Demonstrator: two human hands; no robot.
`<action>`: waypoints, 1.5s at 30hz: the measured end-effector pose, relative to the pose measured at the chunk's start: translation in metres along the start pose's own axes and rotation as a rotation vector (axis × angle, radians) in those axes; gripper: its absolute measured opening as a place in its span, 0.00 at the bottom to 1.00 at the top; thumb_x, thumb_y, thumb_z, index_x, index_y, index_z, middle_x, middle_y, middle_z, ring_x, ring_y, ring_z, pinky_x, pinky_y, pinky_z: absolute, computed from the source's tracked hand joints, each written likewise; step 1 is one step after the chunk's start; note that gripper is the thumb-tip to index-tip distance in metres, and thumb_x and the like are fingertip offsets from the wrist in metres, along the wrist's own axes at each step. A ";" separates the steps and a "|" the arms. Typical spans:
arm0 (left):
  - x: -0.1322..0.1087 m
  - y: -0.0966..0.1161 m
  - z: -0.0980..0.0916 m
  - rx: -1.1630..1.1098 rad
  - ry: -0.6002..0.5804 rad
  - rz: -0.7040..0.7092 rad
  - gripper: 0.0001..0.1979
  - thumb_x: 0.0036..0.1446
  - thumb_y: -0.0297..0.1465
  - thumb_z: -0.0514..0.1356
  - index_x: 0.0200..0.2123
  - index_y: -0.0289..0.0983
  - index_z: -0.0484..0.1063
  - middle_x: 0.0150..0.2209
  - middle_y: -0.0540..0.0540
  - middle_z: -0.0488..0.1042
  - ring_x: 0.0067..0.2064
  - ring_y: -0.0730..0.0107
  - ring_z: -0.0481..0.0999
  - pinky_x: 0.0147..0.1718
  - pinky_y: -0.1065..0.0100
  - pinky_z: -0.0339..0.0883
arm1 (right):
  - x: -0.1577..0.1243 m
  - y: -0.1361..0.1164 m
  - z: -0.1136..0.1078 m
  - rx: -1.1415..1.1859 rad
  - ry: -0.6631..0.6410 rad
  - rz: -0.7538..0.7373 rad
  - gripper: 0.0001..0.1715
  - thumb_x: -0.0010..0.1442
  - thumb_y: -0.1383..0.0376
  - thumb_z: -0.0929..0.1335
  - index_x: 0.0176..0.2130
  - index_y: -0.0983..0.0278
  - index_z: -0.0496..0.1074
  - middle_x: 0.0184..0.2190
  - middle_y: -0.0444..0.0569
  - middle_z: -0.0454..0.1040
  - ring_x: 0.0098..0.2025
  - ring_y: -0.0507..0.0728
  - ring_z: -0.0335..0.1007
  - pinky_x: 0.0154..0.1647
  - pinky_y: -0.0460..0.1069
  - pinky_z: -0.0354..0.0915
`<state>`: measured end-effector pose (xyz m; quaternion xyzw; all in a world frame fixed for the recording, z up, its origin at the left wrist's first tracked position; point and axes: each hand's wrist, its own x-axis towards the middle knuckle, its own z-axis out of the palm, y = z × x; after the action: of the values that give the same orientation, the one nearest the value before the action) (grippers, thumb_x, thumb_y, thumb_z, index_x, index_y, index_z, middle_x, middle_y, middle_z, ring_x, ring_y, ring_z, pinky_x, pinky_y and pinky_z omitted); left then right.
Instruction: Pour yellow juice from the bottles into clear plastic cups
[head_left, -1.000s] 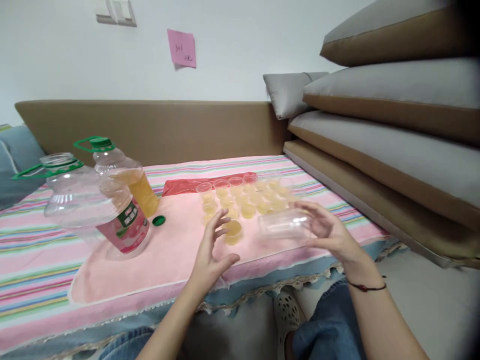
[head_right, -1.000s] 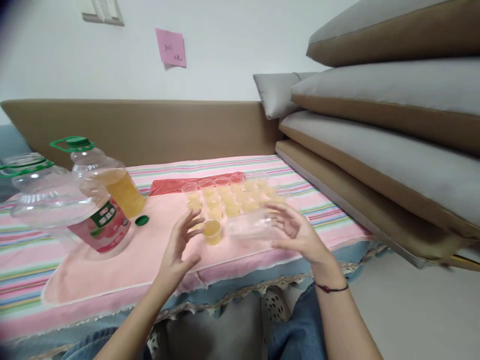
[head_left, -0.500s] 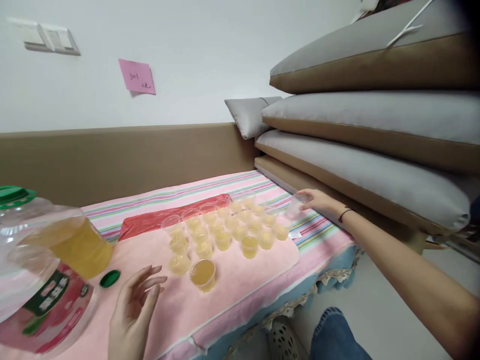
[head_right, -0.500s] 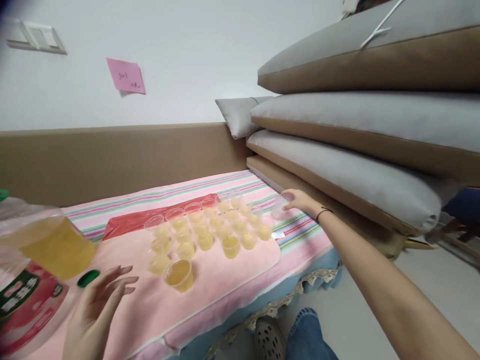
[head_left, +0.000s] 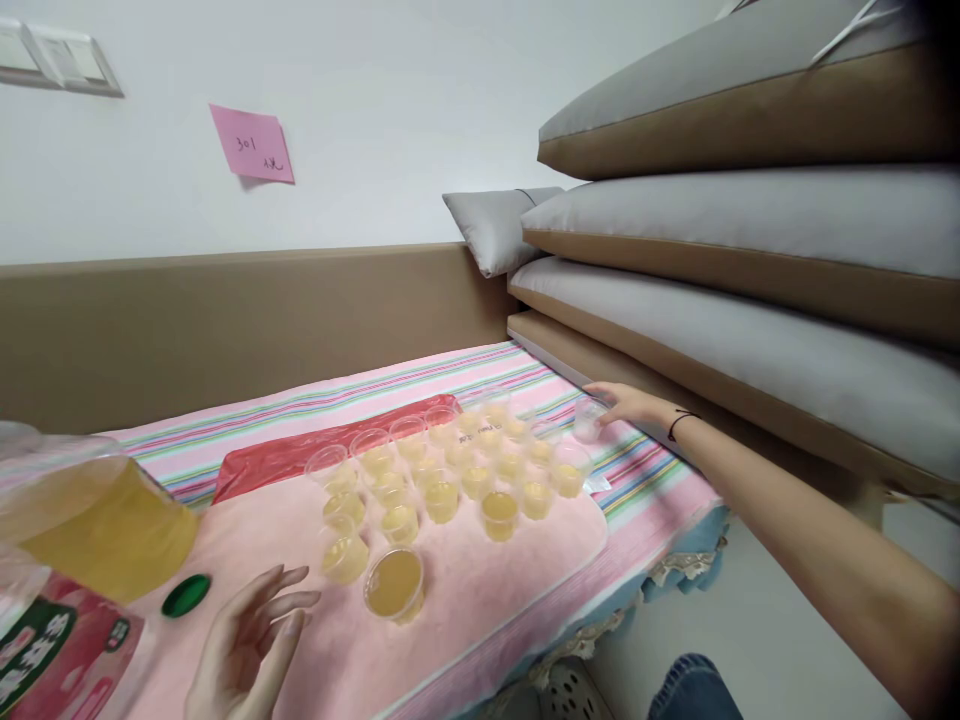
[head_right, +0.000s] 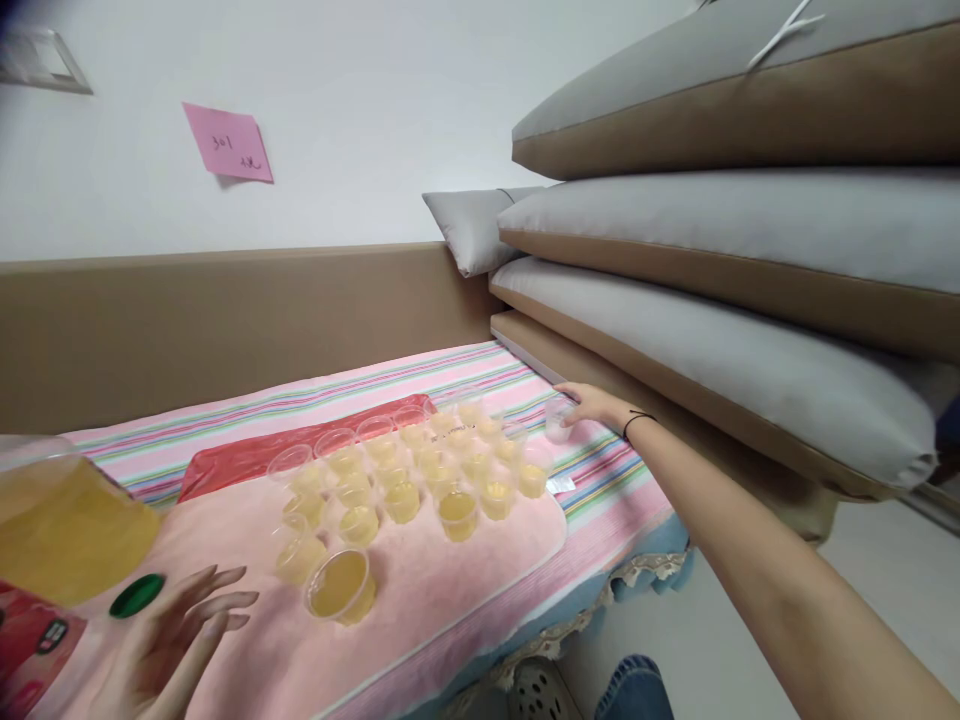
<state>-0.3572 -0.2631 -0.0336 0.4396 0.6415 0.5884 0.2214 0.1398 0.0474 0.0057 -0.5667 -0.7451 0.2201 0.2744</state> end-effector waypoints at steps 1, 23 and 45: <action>0.000 0.001 0.001 -0.007 -0.008 0.004 0.30 0.46 0.49 0.68 0.50 0.42 0.68 0.50 0.42 0.74 0.40 0.62 0.79 0.41 0.62 0.77 | -0.002 -0.008 -0.005 0.012 0.035 -0.014 0.25 0.51 0.61 0.76 0.49 0.62 0.76 0.52 0.54 0.76 0.54 0.66 0.72 0.56 0.62 0.67; -0.024 0.006 -0.027 -0.046 0.255 0.217 0.15 0.57 0.40 0.61 0.45 0.39 0.69 0.46 0.42 0.74 0.45 0.64 0.75 0.43 0.63 0.68 | -0.203 -0.197 0.264 0.814 0.008 0.007 0.38 0.41 0.55 0.77 0.51 0.62 0.72 0.53 0.62 0.76 0.56 0.68 0.73 0.56 0.64 0.68; 0.025 -0.039 -0.148 0.305 0.617 0.178 0.70 0.28 0.39 0.76 0.67 0.39 0.35 0.66 0.29 0.48 0.67 0.46 0.55 0.64 0.47 0.52 | -0.213 -0.228 0.317 0.961 0.166 0.043 0.45 0.43 0.57 0.78 0.57 0.62 0.64 0.58 0.60 0.70 0.59 0.67 0.68 0.62 0.64 0.61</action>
<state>-0.5002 -0.3224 -0.0341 0.3233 0.7177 0.6080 -0.1034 -0.1903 -0.2237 -0.1212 -0.4068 -0.5231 0.4986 0.5589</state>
